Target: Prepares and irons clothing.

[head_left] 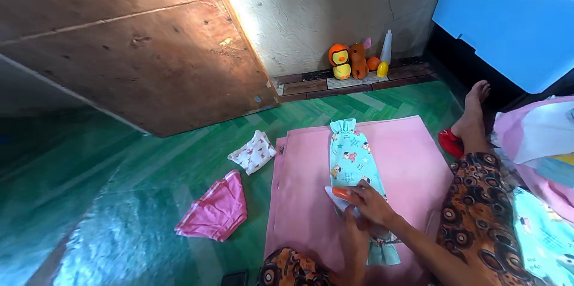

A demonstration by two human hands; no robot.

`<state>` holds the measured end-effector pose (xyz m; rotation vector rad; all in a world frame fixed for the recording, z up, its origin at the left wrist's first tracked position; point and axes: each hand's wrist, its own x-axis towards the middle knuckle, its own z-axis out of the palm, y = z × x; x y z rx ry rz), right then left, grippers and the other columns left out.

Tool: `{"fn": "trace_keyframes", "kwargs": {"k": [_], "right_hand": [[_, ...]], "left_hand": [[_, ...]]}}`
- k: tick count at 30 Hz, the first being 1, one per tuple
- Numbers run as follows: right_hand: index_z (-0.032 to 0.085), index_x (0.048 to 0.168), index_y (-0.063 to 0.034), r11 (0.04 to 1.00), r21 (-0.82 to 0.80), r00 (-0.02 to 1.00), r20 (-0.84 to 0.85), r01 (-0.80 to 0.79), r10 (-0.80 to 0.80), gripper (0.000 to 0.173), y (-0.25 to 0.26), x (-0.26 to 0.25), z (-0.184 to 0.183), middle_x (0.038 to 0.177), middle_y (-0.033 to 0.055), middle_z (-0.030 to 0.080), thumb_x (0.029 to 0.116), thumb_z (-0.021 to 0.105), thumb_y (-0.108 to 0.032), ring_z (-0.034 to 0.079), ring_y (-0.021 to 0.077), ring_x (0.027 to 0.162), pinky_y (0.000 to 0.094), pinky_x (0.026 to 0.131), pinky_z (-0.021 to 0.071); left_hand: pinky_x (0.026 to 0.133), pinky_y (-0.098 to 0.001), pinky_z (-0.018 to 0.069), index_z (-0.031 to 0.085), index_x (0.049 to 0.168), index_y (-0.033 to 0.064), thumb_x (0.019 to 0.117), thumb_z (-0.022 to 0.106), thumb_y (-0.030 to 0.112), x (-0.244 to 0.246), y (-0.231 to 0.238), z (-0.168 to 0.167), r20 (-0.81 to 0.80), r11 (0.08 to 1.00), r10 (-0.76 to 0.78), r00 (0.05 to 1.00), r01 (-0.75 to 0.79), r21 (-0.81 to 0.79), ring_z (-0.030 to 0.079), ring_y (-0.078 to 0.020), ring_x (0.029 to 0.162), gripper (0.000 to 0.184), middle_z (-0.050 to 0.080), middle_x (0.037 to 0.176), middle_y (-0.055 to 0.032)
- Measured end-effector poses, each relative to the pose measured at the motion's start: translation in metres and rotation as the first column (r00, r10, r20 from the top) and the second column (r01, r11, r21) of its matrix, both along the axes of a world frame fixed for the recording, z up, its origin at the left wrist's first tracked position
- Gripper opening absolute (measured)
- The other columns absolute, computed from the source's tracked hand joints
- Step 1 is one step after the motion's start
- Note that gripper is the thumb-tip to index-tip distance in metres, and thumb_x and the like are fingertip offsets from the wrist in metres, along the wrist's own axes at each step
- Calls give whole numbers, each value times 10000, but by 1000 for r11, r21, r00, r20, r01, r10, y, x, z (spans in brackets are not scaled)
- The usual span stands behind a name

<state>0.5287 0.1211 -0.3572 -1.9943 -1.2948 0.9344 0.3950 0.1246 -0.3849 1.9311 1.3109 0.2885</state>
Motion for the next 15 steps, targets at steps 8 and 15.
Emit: {"fn": "trace_keyframes", "kwargs": {"k": [8, 15], "right_hand": [[723, 1305, -111, 989, 136, 997, -47, 60, -54, 394, -35, 14, 22, 1169, 180, 647, 1083, 475, -321, 632, 258, 1048, 402, 938, 528], [739, 1292, -140, 986, 167, 1000, -24, 9, -5, 359, -52, 17, 19, 1127, 158, 654, 1062, 530, -319, 646, 215, 956, 361, 868, 547]], "left_hand": [[698, -528, 557, 658, 1298, 18, 972, 669, 227, 11, -21, 8, 85, 995, -27, 996, 19, 96, 680, -325, 705, 388, 692, 786, -157], [621, -507, 544, 726, 1153, -44, 948, 681, 182, 7, -37, -1, 144, 973, -89, 986, 55, 223, 646, -303, 608, 308, 647, 679, -141]]}}
